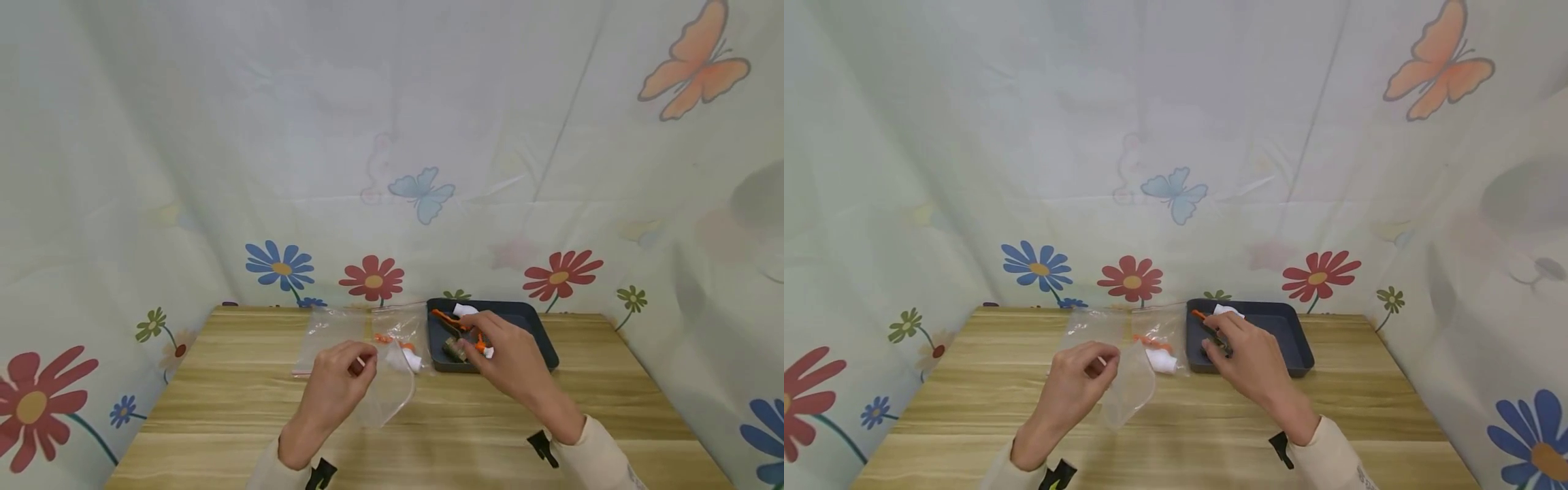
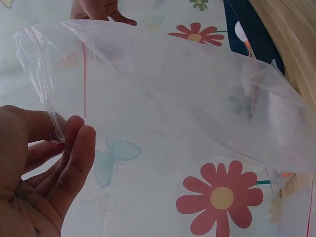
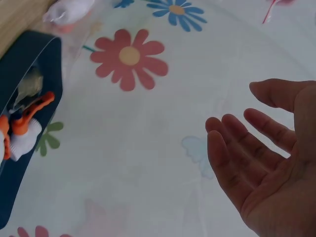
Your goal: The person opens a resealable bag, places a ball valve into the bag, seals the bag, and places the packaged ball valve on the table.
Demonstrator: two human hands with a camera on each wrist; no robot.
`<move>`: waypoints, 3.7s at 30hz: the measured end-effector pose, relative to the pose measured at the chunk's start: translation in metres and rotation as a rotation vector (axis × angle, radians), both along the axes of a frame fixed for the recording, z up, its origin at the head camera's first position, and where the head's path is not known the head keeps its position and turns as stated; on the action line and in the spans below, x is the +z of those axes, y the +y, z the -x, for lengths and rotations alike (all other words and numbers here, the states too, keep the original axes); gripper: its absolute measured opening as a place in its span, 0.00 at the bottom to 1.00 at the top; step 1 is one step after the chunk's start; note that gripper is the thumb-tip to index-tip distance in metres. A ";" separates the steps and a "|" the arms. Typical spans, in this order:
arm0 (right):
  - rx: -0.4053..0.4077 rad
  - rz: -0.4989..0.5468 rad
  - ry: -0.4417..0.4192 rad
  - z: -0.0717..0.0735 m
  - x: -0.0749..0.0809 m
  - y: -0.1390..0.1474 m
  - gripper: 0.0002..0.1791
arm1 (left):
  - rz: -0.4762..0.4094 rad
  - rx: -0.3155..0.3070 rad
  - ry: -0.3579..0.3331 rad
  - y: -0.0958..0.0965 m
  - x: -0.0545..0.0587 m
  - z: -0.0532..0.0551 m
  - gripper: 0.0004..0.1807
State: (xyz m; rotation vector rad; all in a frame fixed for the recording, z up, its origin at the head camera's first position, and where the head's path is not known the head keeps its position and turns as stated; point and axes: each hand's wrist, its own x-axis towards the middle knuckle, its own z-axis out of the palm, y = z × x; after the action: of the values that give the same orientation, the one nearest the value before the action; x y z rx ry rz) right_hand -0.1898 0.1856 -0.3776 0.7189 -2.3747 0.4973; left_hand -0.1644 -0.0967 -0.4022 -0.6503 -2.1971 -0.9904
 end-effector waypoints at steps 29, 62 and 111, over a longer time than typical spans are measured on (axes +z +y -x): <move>-0.183 -0.228 -0.454 0.112 -0.045 0.048 0.20 | 0.047 0.029 -0.082 0.000 -0.005 0.004 0.06; -0.296 -0.276 -0.697 0.157 -0.110 0.055 0.18 | 0.067 0.024 -0.101 0.001 -0.012 0.005 0.05; -0.214 0.008 -0.558 0.110 -0.056 0.067 0.18 | 0.070 0.018 -0.079 0.004 -0.013 0.007 0.07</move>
State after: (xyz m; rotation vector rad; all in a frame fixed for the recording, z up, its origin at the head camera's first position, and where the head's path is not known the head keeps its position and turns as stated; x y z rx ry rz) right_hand -0.2994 0.2524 -0.4334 0.3383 -2.9194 0.6813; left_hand -0.1710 -0.0929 -0.4153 -0.6326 -2.3115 -0.9480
